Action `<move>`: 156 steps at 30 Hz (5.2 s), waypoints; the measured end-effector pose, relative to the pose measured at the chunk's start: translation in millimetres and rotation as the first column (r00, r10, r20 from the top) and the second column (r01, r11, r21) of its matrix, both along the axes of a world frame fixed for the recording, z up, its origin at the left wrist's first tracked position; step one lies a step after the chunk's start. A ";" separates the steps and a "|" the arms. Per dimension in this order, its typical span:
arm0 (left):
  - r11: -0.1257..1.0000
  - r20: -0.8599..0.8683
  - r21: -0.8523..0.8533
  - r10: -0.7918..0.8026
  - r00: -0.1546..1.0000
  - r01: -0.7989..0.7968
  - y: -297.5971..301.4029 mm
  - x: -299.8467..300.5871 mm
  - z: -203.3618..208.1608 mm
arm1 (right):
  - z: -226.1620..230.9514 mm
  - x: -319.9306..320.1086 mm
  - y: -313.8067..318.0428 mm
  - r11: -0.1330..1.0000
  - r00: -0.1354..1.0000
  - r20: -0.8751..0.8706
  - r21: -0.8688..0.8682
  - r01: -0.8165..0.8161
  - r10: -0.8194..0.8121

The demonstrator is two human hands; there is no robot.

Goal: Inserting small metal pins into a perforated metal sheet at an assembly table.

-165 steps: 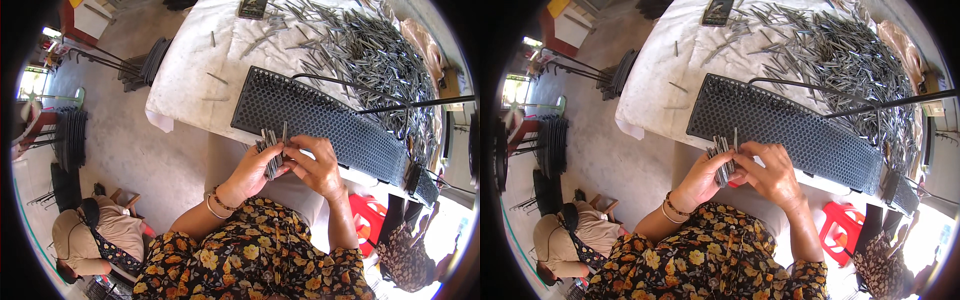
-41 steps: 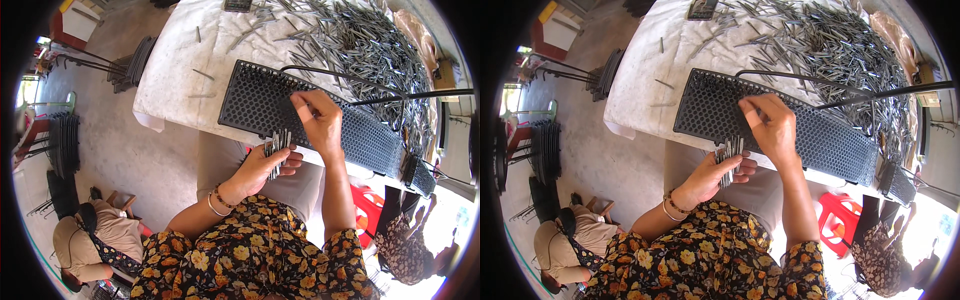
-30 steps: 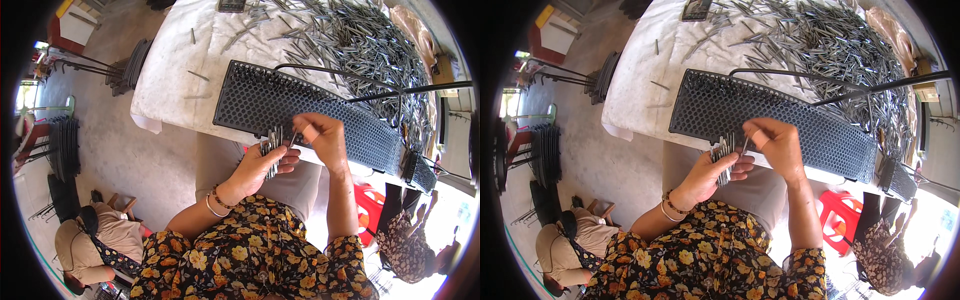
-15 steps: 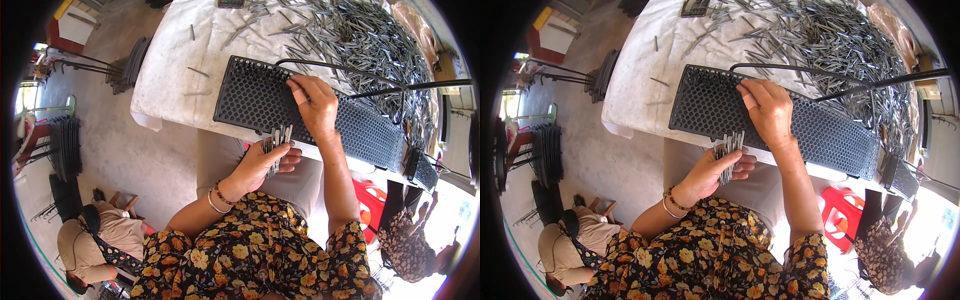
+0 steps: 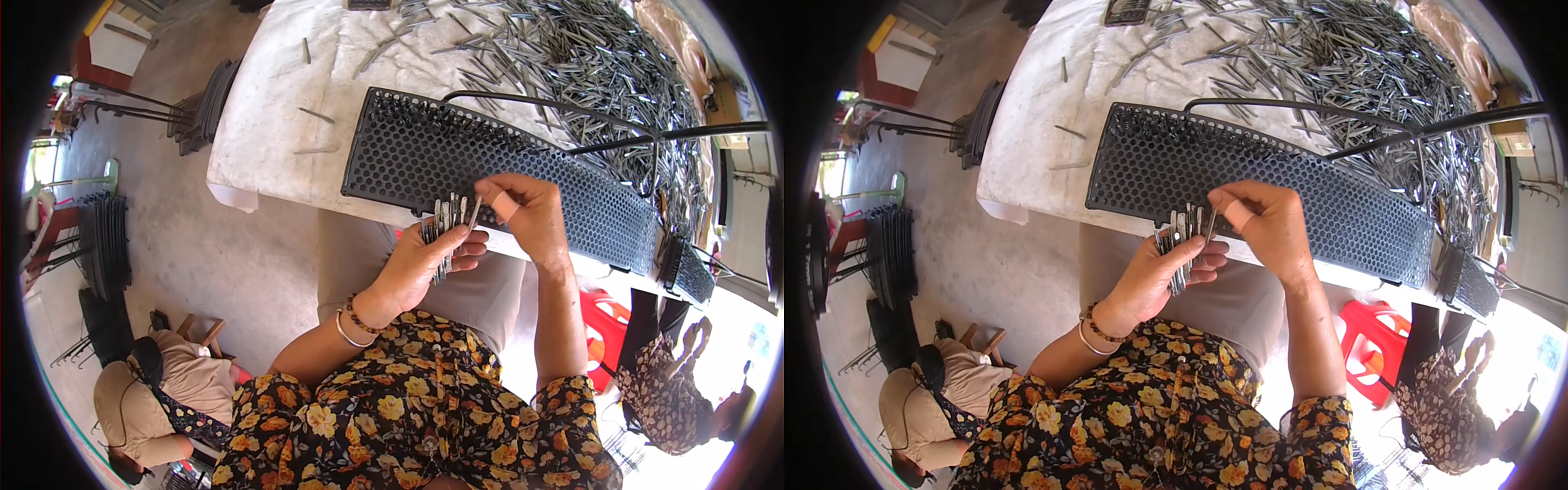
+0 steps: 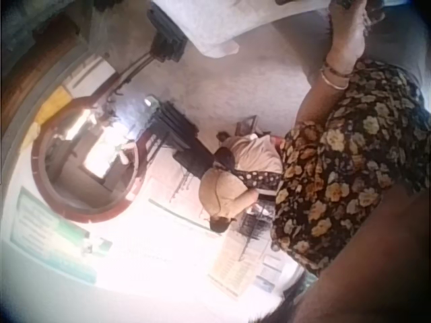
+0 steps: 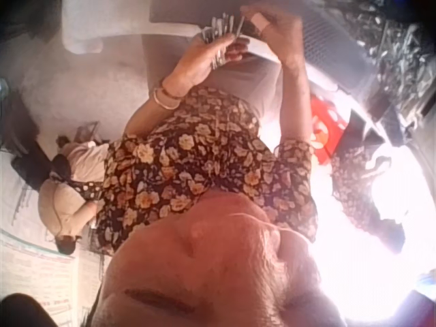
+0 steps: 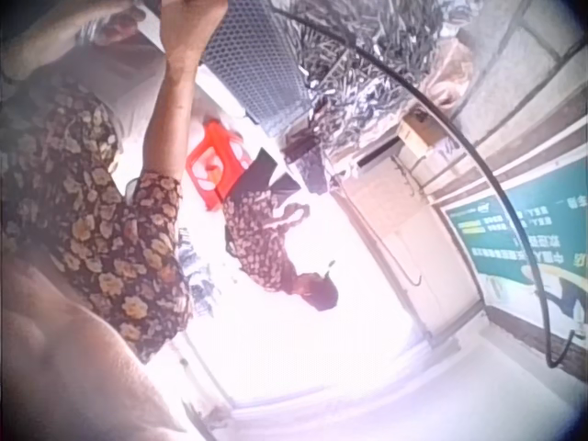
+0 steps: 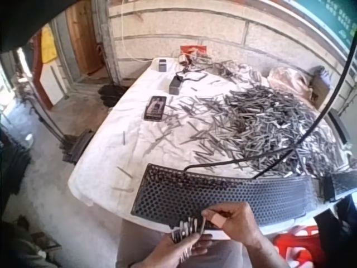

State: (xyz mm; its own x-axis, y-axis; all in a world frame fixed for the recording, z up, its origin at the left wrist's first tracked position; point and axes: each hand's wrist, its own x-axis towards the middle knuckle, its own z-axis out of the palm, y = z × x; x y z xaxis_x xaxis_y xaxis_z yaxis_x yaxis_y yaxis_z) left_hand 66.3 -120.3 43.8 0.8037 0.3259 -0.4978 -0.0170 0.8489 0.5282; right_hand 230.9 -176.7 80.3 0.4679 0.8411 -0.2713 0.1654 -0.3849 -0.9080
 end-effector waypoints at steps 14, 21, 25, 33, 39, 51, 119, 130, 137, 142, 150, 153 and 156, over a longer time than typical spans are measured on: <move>0.995 -0.025 -0.070 -0.068 0.997 0.066 -2.1 -0.4 -2.7 | -35.9 12.1 44.4 0.837 0.702 0.587 0.547 0.025 -0.404; 0.996 -0.012 -0.067 -0.061 0.998 0.060 -2.6 -1.0 -3.8 | -28.7 10.2 40.7 0.894 0.556 0.782 0.425 -0.144 -0.283; 0.999 0.015 -0.038 -0.012 1.000 0.013 -1.3 -2.8 -2.2 | 3.0 -4.6 17.4 0.984 0.880 0.473 0.172 -0.039 -0.048; 0.999 -0.020 -0.049 0.009 1.000 -0.010 -3.0 -0.8 1.9 | 3.1 -1.0 0.9 0.980 0.985 -0.018 0.095 0.173 -0.172; 0.996 -0.037 -0.089 -0.033 0.999 0.029 -6.8 4.4 2.5 | -14.8 14.0 25.5 0.830 0.805 0.381 0.510 0.227 -0.454; 0.996 -0.044 -0.094 -0.004 0.999 0.000 -4.9 3.7 5.4 | -21.6 9.7 24.7 0.893 0.698 0.651 0.448 -0.036 -0.298; 0.985 -0.053 -0.173 -0.001 0.999 -0.008 -14.8 11.0 2.3 | -6.6 32.9 13.8 0.836 0.690 0.585 0.547 0.051 -0.425; 0.994 -0.033 -0.092 -0.053 0.998 0.050 -10.0 6.0 0.4 | -26.7 41.0 18.7 0.856 0.403 0.843 0.466 -0.221 -0.355; 0.995 -0.029 -0.082 -0.064 0.998 0.062 -10.0 6.4 0.1 | -25.0 40.1 20.9 0.851 0.351 0.863 0.460 -0.252 -0.363; 0.996 -0.013 -0.084 -0.043 0.999 0.042 -10.7 5.9 -1.3 | -24.5 40.2 21.4 0.856 0.332 0.872 0.450 -0.255 -0.359; 0.994 -0.019 -0.099 -0.044 0.999 0.042 -10.9 4.3 -1.8 | -35.6 36.8 19.0 0.895 0.375 0.891 0.365 -0.257 -0.256; 0.996 -0.013 -0.072 -0.060 0.998 0.059 -10.4 3.8 -0.9 | -36.5 37.0 19.9 0.875 0.383 0.884 0.389 -0.288 -0.268; 0.996 -0.005 -0.058 -0.064 0.998 0.064 -10.5 2.4 -1.7 | -32.8 32.0 19.7 0.881 0.432 0.849 0.423 -0.214 -0.302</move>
